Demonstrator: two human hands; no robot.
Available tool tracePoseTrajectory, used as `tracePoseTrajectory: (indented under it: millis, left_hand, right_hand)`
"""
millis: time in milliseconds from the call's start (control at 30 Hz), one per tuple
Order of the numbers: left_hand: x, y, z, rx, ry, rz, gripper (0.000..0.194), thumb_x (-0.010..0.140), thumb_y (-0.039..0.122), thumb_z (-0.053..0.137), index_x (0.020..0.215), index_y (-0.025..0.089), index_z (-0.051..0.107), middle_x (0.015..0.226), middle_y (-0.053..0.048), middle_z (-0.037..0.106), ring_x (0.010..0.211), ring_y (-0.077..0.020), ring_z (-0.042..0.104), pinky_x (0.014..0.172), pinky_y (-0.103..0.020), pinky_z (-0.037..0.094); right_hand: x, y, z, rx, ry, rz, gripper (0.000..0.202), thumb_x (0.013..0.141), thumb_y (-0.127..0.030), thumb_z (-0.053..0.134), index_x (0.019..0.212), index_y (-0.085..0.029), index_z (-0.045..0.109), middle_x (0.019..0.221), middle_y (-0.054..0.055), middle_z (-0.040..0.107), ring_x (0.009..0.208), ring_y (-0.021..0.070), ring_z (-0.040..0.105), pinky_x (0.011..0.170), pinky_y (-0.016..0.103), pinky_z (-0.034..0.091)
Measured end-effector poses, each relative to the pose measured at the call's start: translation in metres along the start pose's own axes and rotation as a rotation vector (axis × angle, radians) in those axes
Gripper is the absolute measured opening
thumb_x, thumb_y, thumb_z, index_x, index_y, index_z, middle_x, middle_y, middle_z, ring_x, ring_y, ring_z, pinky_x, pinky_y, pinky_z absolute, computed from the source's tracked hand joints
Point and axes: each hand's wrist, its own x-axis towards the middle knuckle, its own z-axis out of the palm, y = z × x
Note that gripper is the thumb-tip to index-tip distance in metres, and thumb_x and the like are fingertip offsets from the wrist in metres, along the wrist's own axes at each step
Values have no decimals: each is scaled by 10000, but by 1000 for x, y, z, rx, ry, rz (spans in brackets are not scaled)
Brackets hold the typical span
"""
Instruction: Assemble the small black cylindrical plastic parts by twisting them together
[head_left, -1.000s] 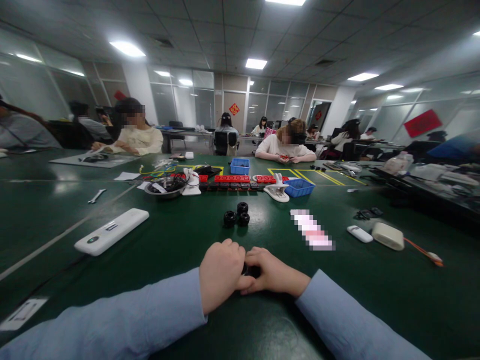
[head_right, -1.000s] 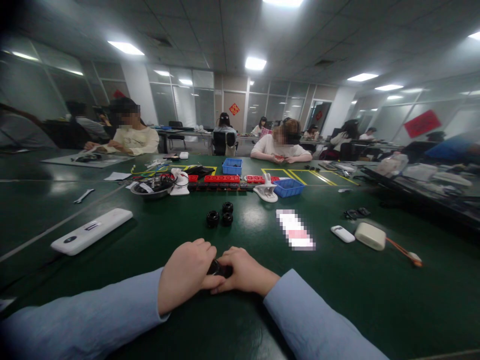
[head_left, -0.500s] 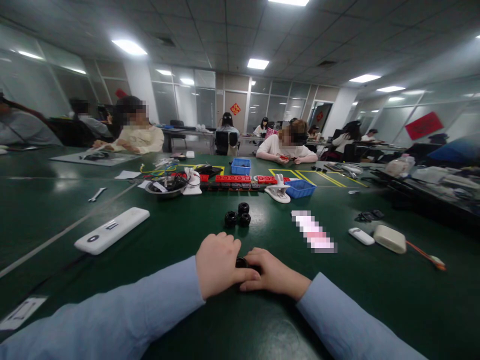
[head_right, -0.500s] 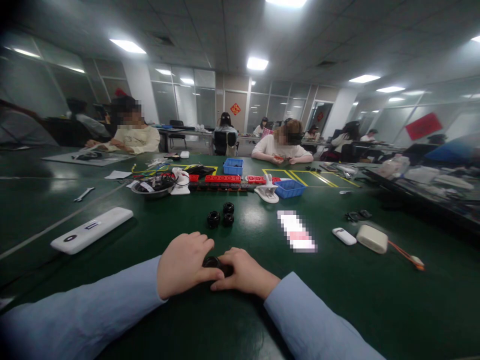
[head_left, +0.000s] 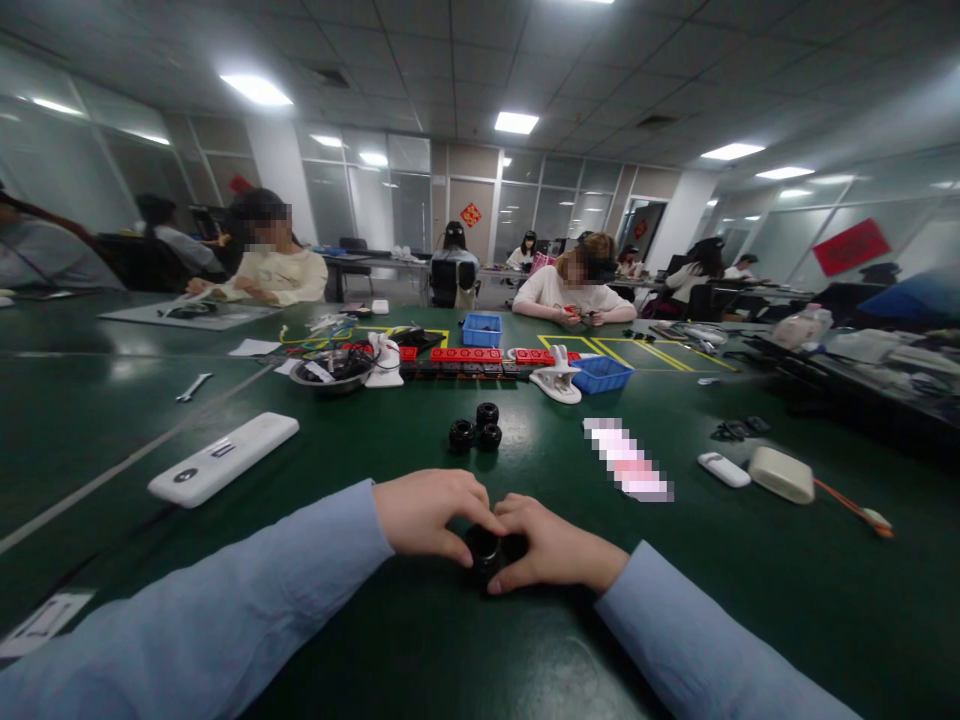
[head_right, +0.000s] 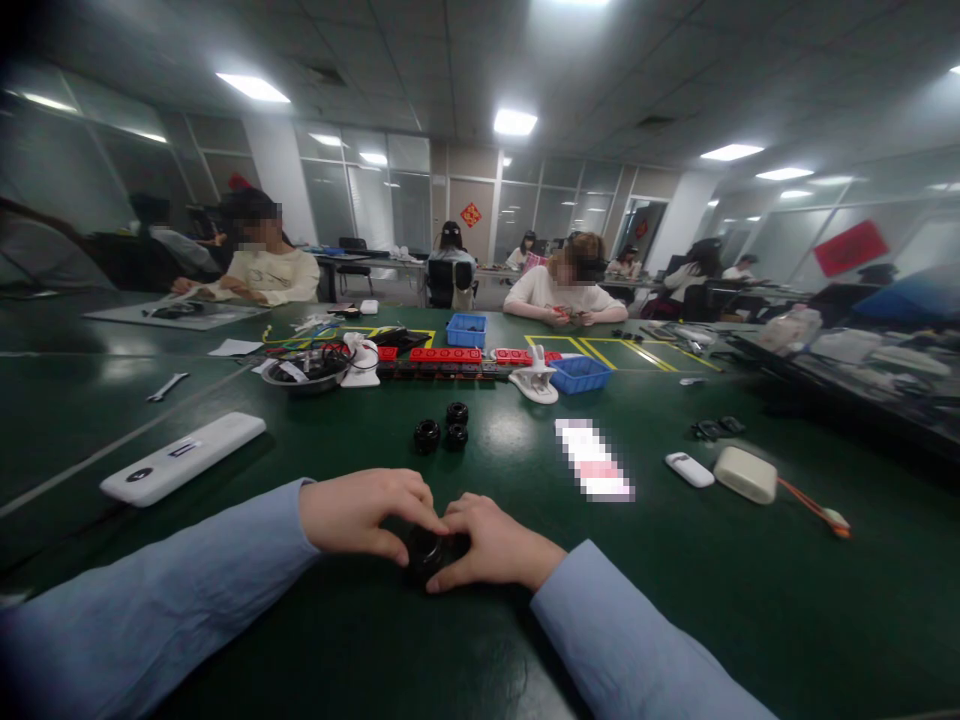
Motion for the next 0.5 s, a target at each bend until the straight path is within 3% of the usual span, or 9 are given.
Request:
tracePoseTrajectory:
  millis: [500]
  left_hand:
    - [2,7,3,68,18,-87,412,706,324,697,1104,272,606,953,-24,606,896,-192,566,737,-264,421]
  right_hand:
    - [-1,-5,-2,13,2,25,423,640,-432,732,1006,-232,656,872,17,563,838,185,474,734,297,361]
